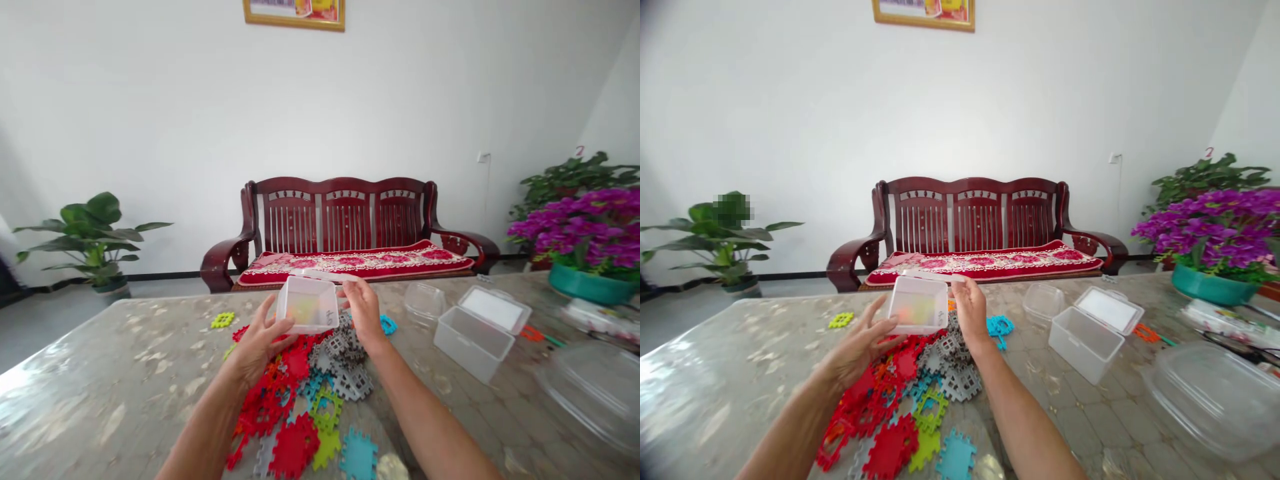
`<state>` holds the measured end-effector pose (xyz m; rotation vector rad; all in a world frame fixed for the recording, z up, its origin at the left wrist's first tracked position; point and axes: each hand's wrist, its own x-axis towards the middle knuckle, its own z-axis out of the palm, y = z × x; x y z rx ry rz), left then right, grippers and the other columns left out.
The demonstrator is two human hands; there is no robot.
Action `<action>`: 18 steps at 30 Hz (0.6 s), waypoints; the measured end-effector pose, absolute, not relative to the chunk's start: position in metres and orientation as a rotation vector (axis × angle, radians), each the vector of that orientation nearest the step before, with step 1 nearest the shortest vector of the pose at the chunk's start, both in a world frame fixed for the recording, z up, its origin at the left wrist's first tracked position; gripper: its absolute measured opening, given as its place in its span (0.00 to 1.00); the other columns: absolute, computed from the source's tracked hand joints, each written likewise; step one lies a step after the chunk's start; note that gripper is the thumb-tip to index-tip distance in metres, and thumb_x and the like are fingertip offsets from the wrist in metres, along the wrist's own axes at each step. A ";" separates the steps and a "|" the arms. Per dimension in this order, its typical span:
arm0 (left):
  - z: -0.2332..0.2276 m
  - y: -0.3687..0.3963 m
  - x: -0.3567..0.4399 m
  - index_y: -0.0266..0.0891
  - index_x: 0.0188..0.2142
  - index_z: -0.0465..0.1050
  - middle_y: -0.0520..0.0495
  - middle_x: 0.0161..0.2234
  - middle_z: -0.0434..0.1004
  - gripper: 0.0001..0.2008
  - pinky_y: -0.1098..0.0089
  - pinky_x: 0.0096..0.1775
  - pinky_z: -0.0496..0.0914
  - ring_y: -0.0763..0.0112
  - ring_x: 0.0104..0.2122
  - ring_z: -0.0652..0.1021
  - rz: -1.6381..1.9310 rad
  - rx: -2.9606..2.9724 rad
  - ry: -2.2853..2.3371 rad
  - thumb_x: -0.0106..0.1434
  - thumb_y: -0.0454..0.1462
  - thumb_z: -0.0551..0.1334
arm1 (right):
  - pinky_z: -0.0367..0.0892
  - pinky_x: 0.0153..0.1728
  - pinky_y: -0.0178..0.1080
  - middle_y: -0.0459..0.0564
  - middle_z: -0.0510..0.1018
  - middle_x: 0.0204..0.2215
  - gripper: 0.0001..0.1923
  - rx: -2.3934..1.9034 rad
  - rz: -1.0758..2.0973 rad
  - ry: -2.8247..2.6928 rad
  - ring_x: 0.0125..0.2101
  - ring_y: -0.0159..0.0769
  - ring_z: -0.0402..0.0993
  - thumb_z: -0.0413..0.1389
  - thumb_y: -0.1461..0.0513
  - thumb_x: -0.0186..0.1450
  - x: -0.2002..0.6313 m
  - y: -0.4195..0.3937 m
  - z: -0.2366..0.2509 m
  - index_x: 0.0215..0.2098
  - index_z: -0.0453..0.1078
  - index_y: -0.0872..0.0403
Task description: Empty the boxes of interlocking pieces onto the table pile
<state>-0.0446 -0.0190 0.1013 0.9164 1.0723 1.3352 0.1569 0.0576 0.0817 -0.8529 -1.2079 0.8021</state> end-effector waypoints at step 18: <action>0.086 -0.021 0.001 0.45 0.59 0.62 0.41 0.53 0.74 0.29 0.66 0.42 0.78 0.68 0.40 0.80 1.240 0.598 0.914 0.59 0.35 0.68 | 0.63 0.47 0.41 0.48 0.81 0.39 0.08 -0.959 0.036 -2.170 0.45 0.40 0.72 0.56 0.58 0.64 0.192 0.022 0.114 0.40 0.75 0.48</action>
